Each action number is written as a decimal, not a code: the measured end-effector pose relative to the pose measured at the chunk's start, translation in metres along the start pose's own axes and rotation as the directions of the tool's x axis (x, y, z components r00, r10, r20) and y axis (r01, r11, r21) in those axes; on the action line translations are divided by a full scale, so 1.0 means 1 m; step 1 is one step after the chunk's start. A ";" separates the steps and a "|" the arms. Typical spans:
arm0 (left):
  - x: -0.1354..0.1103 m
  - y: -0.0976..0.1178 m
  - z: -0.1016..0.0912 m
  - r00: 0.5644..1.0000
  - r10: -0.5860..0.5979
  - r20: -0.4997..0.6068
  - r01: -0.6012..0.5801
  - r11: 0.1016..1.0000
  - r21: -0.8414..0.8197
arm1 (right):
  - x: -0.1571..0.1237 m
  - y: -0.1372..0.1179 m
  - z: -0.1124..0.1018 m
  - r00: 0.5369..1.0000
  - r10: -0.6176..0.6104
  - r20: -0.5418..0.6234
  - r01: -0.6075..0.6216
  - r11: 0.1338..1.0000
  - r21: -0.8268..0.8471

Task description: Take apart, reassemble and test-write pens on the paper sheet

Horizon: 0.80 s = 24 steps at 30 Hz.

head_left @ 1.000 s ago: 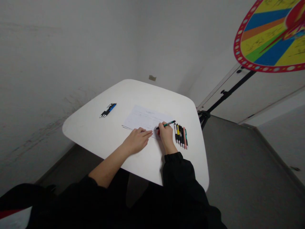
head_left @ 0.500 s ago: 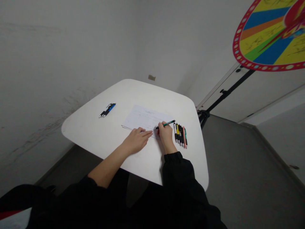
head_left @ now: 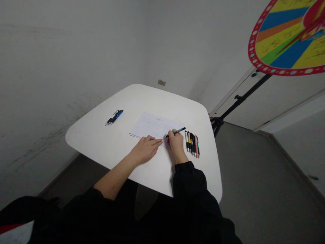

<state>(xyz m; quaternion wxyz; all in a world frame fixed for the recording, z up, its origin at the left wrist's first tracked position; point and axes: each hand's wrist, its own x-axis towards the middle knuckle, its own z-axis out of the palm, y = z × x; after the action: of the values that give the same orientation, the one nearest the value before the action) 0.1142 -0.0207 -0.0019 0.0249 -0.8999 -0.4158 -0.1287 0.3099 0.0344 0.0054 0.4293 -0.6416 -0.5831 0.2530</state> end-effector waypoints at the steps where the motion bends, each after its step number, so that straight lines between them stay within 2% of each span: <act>1: 0.000 0.000 0.000 1.000 -0.001 0.004 0.001 1.000 -0.001 | 0.000 0.000 0.000 1.000 -0.001 -0.004 0.001 1.000 -0.004; 16: 0.000 0.001 -0.005 1.000 -0.014 0.026 0.014 1.000 -0.002 | -0.001 0.001 0.001 1.000 0.003 0.021 -0.004 1.000 0.027; 20: 0.001 0.001 -0.005 0.999 -0.018 0.037 0.019 1.000 -0.015 | -0.002 0.000 0.001 0.996 -0.063 -0.071 0.066 0.997 0.038; 24: 0.000 0.000 -0.003 0.999 -0.021 0.033 0.022 0.999 -0.023 | -0.001 0.000 -0.001 0.972 -0.100 -0.214 0.136 0.978 0.159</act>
<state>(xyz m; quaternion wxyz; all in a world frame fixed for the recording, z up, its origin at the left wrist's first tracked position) 0.1142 -0.0210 0.0011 0.0064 -0.8976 -0.4244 -0.1192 0.3104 0.0330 0.0053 0.5552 -0.5886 -0.5491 0.2092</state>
